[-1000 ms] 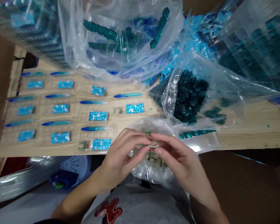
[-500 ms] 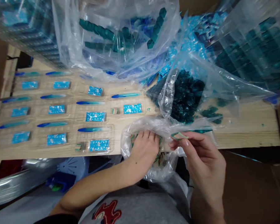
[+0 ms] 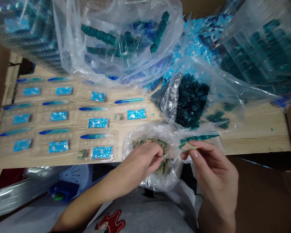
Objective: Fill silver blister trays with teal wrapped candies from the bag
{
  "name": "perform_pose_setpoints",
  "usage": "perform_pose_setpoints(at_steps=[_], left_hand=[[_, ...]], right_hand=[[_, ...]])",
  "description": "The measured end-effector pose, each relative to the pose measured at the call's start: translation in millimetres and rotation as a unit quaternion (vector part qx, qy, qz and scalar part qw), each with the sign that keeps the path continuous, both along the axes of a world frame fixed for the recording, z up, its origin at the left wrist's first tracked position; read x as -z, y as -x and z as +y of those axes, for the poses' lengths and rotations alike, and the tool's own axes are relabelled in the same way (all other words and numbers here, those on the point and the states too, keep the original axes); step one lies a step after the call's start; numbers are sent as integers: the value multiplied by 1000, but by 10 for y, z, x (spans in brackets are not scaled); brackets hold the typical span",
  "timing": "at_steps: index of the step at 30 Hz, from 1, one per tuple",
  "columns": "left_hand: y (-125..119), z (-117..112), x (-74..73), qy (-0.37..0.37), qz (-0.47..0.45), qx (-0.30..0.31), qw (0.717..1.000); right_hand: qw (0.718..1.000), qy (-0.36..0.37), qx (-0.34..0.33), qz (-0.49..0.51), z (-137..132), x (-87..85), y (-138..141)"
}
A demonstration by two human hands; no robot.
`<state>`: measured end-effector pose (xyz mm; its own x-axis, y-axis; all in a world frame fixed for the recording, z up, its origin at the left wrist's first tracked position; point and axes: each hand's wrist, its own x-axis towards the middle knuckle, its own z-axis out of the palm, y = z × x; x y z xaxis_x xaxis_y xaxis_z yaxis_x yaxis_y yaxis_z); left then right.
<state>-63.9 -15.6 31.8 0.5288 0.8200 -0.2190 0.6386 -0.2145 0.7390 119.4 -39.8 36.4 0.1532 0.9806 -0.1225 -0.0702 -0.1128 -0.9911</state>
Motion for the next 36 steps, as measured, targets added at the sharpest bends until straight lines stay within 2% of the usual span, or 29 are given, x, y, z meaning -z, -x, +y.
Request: perform_pose_setpoints(at_steps=[3, 6, 11, 14, 19, 26, 29, 32, 34, 36], left_hand=[[107, -22, -164, 65, -131, -114, 983], [145, -47, -232, 67, -195, -150, 967], [144, -89, -280, 23, -206, -134, 969], [145, -94, -309, -2, -208, -104, 973], [144, -97, -305, -30, -216, -112, 970], [134, -94, -273, -72, -245, -118, 960], [156, -33, -206, -61, -196, -90, 974], [120, 8, -54, -84, -31, -28, 996], [39, 18, 68, -113, 103, 32, 988], [-69, 35, 163, -121, 199, 72, 970]], right_hand=[[997, 22, -75, 26, -1, -47, 45], [991, 18, -135, 19, 19, -89, 129], [990, -42, -107, -78, 13, -83, 194], [988, -56, -105, -94, -16, -66, 177], [984, -83, -114, -106, -46, -53, 165], [991, -40, -116, -52, 10, -15, 215], [995, -37, -84, -25, 28, 10, 181], [999, -52, 9, -11, 21, 36, 108], [998, -50, 35, -11, 8, 52, 63], [999, -39, 32, -7, -8, 66, 37]])
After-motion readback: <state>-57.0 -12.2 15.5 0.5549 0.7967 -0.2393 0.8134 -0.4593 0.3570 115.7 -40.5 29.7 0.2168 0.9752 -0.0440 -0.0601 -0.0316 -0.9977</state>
